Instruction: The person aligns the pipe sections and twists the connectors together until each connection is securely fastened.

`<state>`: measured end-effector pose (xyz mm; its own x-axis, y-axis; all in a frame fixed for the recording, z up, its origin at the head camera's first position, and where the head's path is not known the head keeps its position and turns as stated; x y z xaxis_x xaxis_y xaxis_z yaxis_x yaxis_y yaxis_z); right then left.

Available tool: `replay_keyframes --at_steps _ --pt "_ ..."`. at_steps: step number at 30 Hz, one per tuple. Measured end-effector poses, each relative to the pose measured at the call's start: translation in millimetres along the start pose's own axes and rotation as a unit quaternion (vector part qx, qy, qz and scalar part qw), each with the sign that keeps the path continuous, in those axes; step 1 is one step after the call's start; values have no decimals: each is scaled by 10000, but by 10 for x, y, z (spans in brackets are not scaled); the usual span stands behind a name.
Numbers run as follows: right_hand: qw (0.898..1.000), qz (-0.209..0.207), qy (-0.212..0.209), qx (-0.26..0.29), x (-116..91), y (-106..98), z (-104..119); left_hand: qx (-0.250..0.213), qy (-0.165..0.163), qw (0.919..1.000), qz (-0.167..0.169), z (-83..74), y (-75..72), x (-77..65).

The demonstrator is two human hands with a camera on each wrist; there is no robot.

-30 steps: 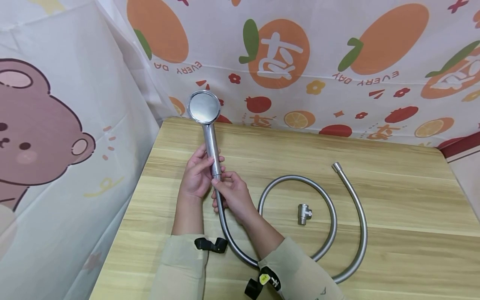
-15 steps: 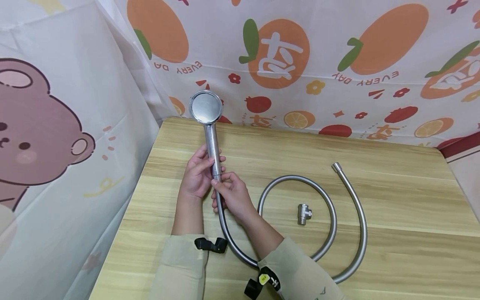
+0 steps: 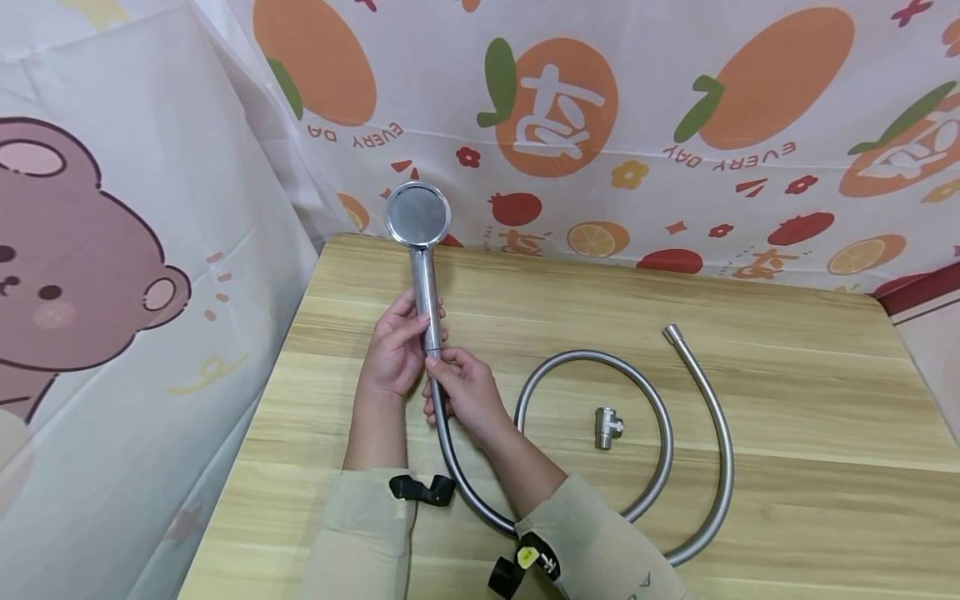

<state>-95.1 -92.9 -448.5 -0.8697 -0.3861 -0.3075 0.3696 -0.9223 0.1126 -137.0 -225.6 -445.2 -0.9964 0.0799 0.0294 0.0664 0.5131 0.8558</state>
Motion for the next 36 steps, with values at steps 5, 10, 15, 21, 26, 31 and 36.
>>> replay_keyframes --at_steps 5,10,15,21,26,31,36 --pt "10000 13 11 29 10 15 -1 -95 -52 9999 -15 -9 10 2" --pt "10000 -23 13 37 11 14 4 -190 -51 9998 21 -12 13 9" --pt "10000 -49 34 22 16 3 1 -181 -40 9998 43 -16 12 13" --pt "10000 -8 -62 -59 26 -1 -9 -74 -118 9999 -33 -17 21 -1" --pt "10000 16 -82 -44 24 4 -35 -58 -151 9998 -128 -18 25 -21" --pt "10000 -4 -20 -38 4 8 -16 -76 -91 9999 -70 -10 14 -21" --pt "9999 -75 88 -11 -1 15 -2 -110 -56 9999 -34 -11 11 -16"
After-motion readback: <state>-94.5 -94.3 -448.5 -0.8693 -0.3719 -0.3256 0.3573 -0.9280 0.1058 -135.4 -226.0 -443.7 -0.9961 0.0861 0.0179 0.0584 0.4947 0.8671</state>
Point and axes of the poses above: each hand's wrist, its own x-axis towards the middle knuckle, its own y-axis out of the palm, z = x × y, the point moved 1 cm from there along x, towards the middle knuckle, and after that the axes turned 15 degrees about -x, right-handed, at the moved point
